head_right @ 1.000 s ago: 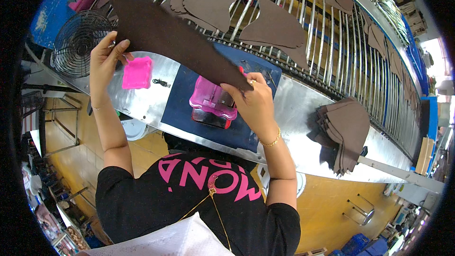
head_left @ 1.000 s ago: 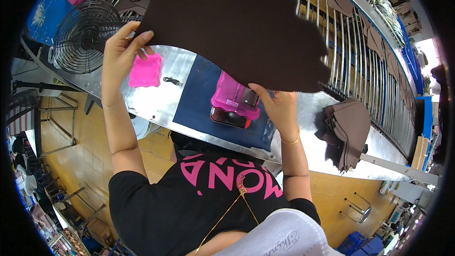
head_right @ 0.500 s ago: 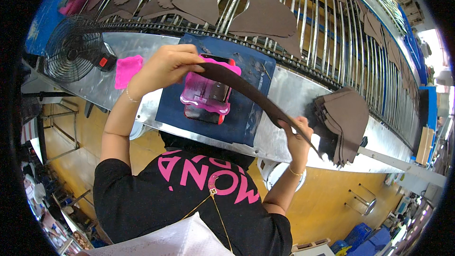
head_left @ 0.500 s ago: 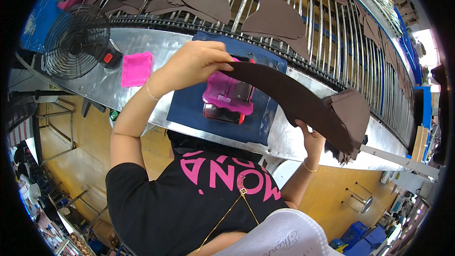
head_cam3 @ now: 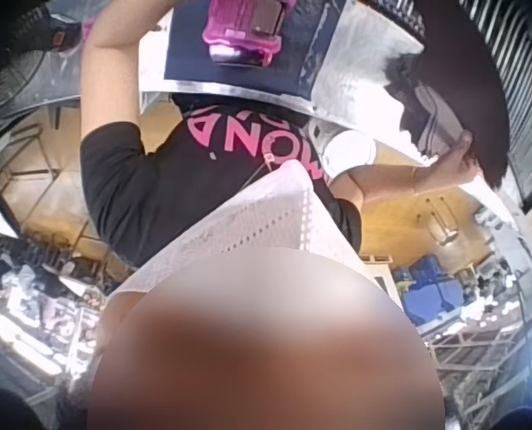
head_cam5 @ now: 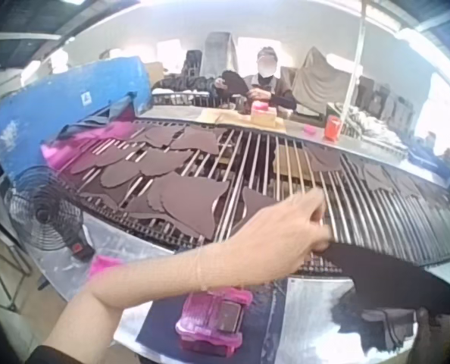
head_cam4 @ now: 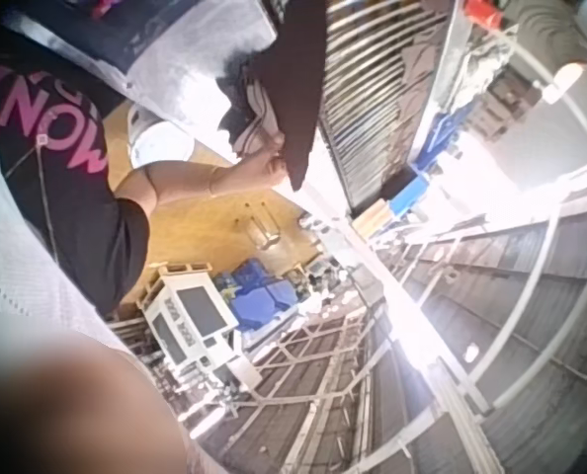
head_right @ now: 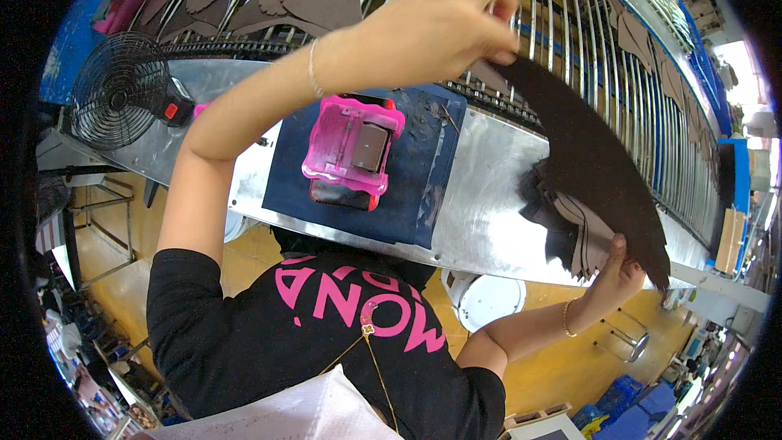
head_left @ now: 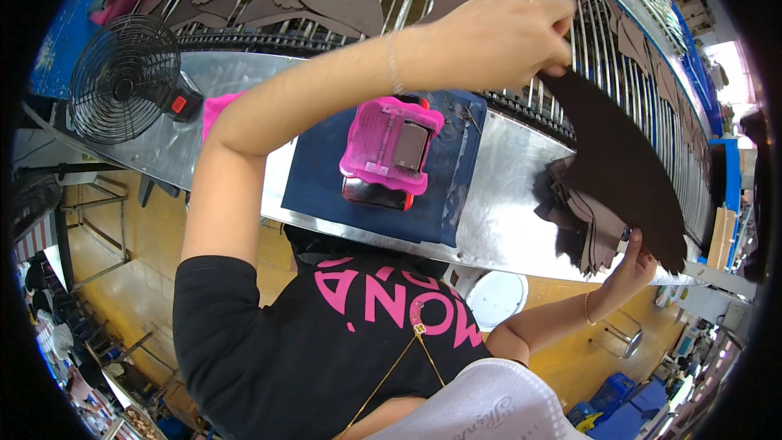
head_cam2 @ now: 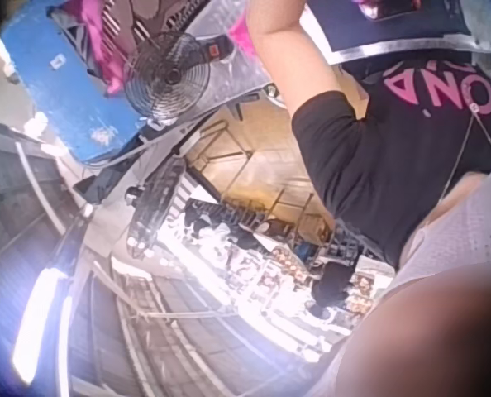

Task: The person takes brown material pieces from a stack and places them one by one onto a moving conveyor belt. The person continues this repetitive action for the duration of the clip.

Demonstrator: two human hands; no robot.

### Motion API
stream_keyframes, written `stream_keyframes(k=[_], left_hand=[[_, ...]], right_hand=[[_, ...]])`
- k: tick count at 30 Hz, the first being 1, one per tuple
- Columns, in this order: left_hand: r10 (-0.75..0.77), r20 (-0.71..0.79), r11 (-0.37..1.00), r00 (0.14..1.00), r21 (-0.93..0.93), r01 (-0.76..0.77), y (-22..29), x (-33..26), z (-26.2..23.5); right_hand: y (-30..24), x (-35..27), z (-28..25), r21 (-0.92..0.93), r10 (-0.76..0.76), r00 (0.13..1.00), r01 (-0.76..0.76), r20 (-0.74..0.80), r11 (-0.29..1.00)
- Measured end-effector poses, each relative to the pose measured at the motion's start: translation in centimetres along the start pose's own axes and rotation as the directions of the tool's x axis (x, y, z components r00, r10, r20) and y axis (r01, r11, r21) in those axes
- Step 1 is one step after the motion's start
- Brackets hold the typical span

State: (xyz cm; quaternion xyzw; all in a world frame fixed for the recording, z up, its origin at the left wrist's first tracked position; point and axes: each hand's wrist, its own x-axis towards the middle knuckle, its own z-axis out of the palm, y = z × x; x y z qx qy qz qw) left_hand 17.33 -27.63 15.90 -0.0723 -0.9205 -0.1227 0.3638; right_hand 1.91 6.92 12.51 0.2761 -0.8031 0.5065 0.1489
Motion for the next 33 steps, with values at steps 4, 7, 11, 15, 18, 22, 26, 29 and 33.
stream_keyframes(k=[4,7,11,15,18,22,26,29,33], left_hand=[[0.159,-0.044,0.972,0.986,0.181,-0.149,-2.2,3.6,-1.5],[0.160,-0.061,0.937,0.985,0.324,-0.132,-3.2,5.1,-3.1],[0.132,-0.334,0.973,0.933,0.223,-0.058,-5.2,5.0,-5.4],[0.042,-0.418,0.975,0.907,0.215,0.054,-6.2,2.0,-9.3],[-0.080,-0.349,0.925,0.934,0.323,0.200,-5.3,-2.1,-11.5],[-0.409,-0.366,0.841,0.836,0.204,0.501,-4.6,-11.3,-13.1],[-0.594,-0.332,0.728,0.733,0.166,0.665,-3.3,-16.2,-13.1],[-0.737,-0.296,0.612,0.607,0.087,0.786,-2.7,-19.7,-13.4],[-0.805,-0.292,0.531,0.517,0.034,0.846,-2.4,-22.4,-13.1]], right_hand=[[-2.1,2.0,3.4,0.037,0.000,0.983,-0.007,0.184,0.999],[-3.4,2.9,8.7,-0.034,0.209,0.907,-0.211,0.366,0.977],[-0.7,3.0,19.8,0.395,0.215,0.808,-0.476,0.548,0.786],[-0.9,2.5,30.5,0.603,0.135,0.679,-0.712,0.722,0.360],[-2.3,3.3,38.6,0.620,0.053,0.629,-0.775,0.775,0.124],[-5.2,3.4,49.5,0.543,0.080,0.538,-0.837,0.839,-0.065],[-4.4,5.4,54.8,0.561,0.144,0.548,-0.825,0.824,-0.068],[-4.6,5.3,57.6,0.517,0.230,0.486,-0.851,0.843,-0.098],[-4.2,3.7,58.2,0.408,0.319,0.384,-0.913,0.867,-0.010]])
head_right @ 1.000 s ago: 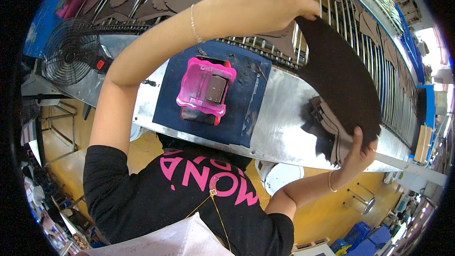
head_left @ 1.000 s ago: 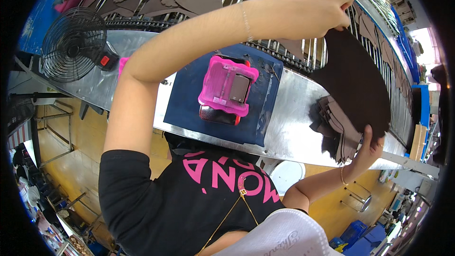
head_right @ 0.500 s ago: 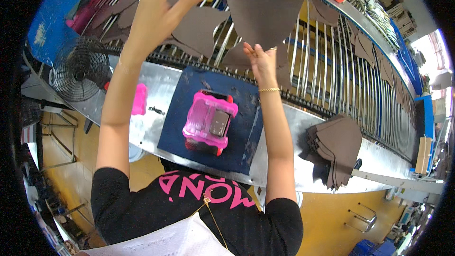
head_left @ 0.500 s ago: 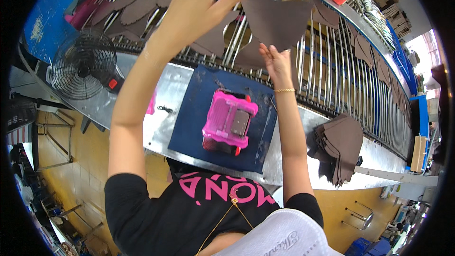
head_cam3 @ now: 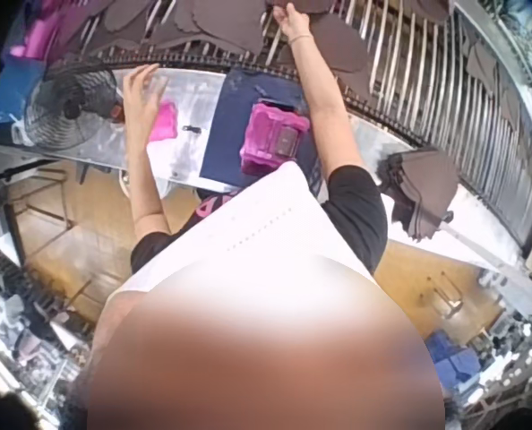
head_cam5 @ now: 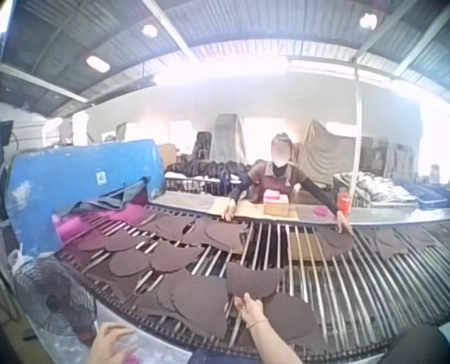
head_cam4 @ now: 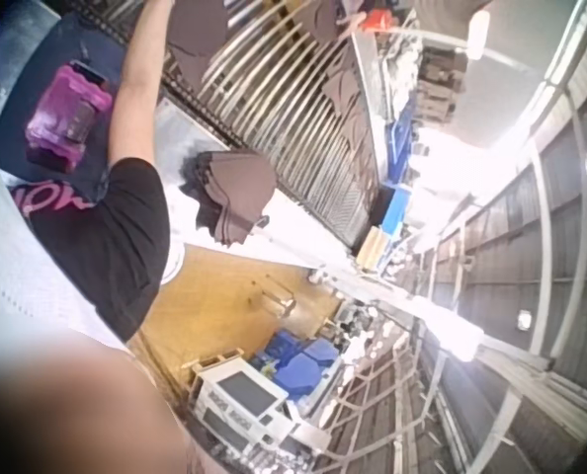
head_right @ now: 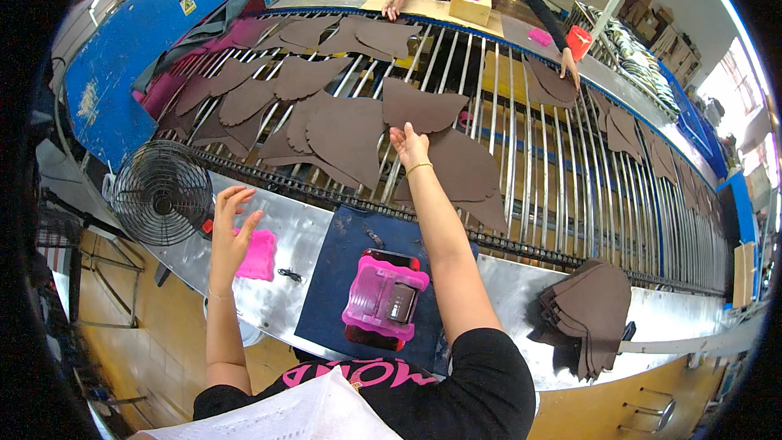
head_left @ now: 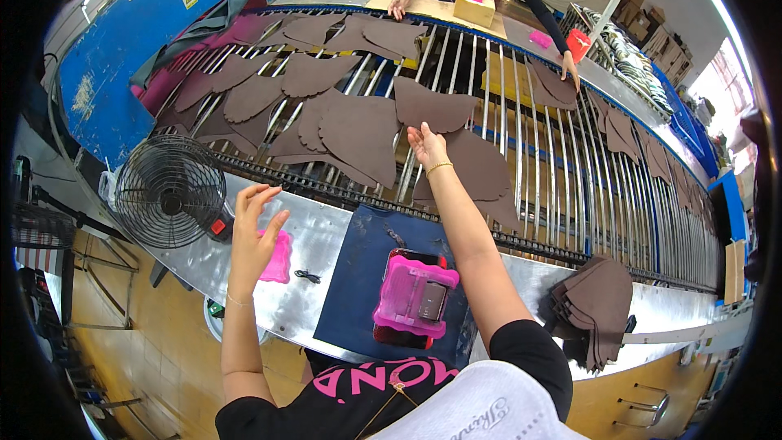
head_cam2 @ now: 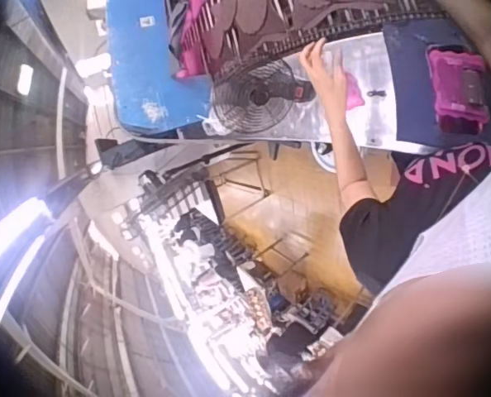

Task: The person takes brown material pieces from a stack and places them one by one onto a moving conveyor belt. The person continues this repetitive action for the duration of the clip.

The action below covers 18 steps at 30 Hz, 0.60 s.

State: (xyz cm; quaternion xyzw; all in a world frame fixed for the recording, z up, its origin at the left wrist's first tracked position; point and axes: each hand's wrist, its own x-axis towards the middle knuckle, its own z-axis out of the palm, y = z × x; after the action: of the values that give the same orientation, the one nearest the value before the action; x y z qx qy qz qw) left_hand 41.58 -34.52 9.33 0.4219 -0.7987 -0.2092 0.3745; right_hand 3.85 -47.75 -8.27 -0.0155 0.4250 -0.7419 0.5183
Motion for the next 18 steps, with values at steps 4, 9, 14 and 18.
stream_keyframes(k=[4,9,14,18], left_hand=[[-0.024,0.030,0.999,0.999,-0.047,0.026,-0.6,-0.1,0.9],[0.018,0.075,0.990,0.997,-0.140,-0.007,0.4,0.1,2.4],[0.071,0.169,0.984,0.983,-0.175,-0.041,1.9,-0.2,3.9],[0.166,0.264,0.973,0.950,-0.198,-0.115,3.5,0.8,5.7]], right_hand=[[-1.4,-2.9,-2.2,-0.109,0.112,0.993,-0.107,0.040,0.988],[-7.4,-16.8,-4.4,-0.383,0.037,0.946,0.094,0.322,0.919],[-15.7,-30.7,-15.1,-0.881,-0.514,0.855,0.293,0.069,0.371],[-21.1,-40.6,-29.9,-0.977,-0.908,0.418,-0.186,0.017,-0.104]])
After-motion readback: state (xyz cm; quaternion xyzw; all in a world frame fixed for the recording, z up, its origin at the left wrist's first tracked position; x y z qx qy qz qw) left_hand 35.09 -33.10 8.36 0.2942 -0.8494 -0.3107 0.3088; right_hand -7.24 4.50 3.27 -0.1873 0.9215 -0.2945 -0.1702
